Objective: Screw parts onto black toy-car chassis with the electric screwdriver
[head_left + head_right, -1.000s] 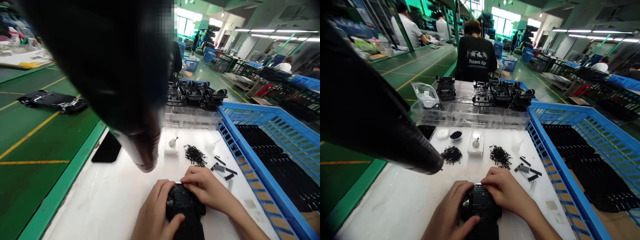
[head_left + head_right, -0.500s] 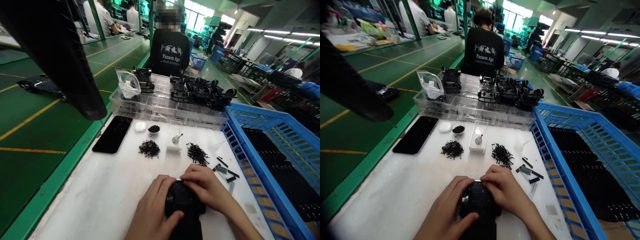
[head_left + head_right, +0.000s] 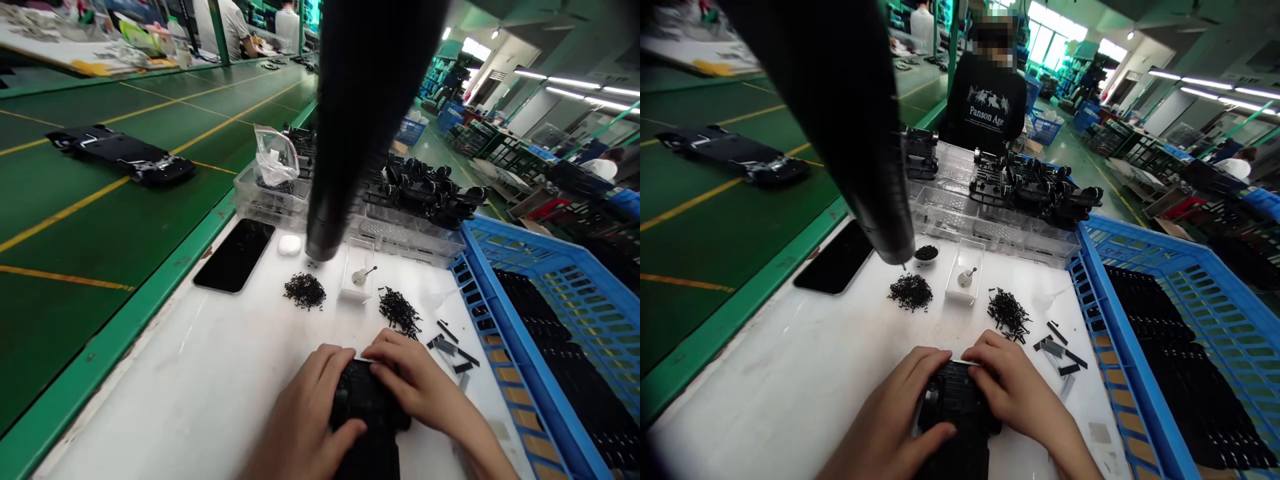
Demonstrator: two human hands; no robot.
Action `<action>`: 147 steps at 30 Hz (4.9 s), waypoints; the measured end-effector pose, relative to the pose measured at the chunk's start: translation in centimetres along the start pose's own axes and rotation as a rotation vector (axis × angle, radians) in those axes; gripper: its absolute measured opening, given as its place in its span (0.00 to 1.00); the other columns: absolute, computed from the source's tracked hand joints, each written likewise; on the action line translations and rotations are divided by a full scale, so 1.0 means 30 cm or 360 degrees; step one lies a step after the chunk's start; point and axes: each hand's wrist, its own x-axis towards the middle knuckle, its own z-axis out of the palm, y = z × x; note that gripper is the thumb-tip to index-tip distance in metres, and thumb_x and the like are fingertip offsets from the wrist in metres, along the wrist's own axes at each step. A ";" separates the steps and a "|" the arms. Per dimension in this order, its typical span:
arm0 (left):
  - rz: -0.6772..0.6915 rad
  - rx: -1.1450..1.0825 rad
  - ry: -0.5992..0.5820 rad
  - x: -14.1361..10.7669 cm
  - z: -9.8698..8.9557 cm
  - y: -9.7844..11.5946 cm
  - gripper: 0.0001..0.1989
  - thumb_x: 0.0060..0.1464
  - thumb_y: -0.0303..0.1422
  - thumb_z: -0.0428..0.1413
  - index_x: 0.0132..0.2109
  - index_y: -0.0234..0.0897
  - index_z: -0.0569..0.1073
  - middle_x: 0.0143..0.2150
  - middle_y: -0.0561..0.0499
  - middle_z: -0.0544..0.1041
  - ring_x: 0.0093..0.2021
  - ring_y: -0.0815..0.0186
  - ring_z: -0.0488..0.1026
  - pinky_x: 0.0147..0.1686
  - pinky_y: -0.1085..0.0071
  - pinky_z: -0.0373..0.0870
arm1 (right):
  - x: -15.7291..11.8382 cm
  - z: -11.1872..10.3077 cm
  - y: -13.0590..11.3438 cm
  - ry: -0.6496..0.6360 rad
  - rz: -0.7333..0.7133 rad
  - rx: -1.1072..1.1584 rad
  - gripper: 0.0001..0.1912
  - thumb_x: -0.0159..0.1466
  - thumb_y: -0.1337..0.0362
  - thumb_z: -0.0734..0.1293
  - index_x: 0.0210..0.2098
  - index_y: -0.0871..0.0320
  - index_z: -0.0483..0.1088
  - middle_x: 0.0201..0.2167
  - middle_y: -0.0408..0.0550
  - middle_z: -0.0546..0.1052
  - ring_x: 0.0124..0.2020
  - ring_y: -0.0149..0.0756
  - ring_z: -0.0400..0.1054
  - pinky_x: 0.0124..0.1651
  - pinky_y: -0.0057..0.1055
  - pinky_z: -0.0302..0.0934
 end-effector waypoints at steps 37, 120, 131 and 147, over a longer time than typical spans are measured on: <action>0.0144 0.0077 0.0156 -0.013 0.032 -0.007 0.46 0.56 0.26 0.62 0.75 0.51 0.48 0.69 0.47 0.65 0.66 0.53 0.65 0.64 0.54 0.71 | -0.245 0.083 0.082 0.1444 0.0218 0.1276 0.09 0.69 0.54 0.68 0.38 0.53 0.73 0.24 0.42 0.66 0.27 0.34 0.62 0.41 0.38 0.68; 0.0098 -0.0005 0.0119 -0.008 0.011 0.029 0.44 0.56 0.23 0.57 0.75 0.49 0.50 0.66 0.47 0.69 0.61 0.54 0.70 0.59 0.59 0.72 | -0.282 0.142 0.156 0.1803 0.0320 0.1292 0.09 0.62 0.59 0.74 0.30 0.55 0.73 0.23 0.41 0.73 0.24 0.32 0.66 0.38 0.37 0.71; 0.0172 -0.0008 0.0109 -0.012 -0.015 0.019 0.44 0.59 0.22 0.55 0.76 0.50 0.47 0.69 0.46 0.66 0.64 0.56 0.69 0.61 0.59 0.73 | -0.196 -0.117 0.139 0.1901 0.0062 0.0859 0.16 0.59 0.63 0.77 0.43 0.56 0.71 0.33 0.44 0.75 0.41 0.39 0.76 0.48 0.37 0.69; 0.0065 0.0051 0.0509 -0.014 0.035 -0.009 0.46 0.58 0.20 0.56 0.76 0.51 0.45 0.68 0.43 0.66 0.64 0.51 0.69 0.60 0.51 0.76 | -0.004 -0.252 0.321 0.1807 0.0213 0.0185 0.43 0.48 0.57 0.84 0.58 0.59 0.66 0.37 0.42 0.78 0.37 0.33 0.73 0.48 0.35 0.69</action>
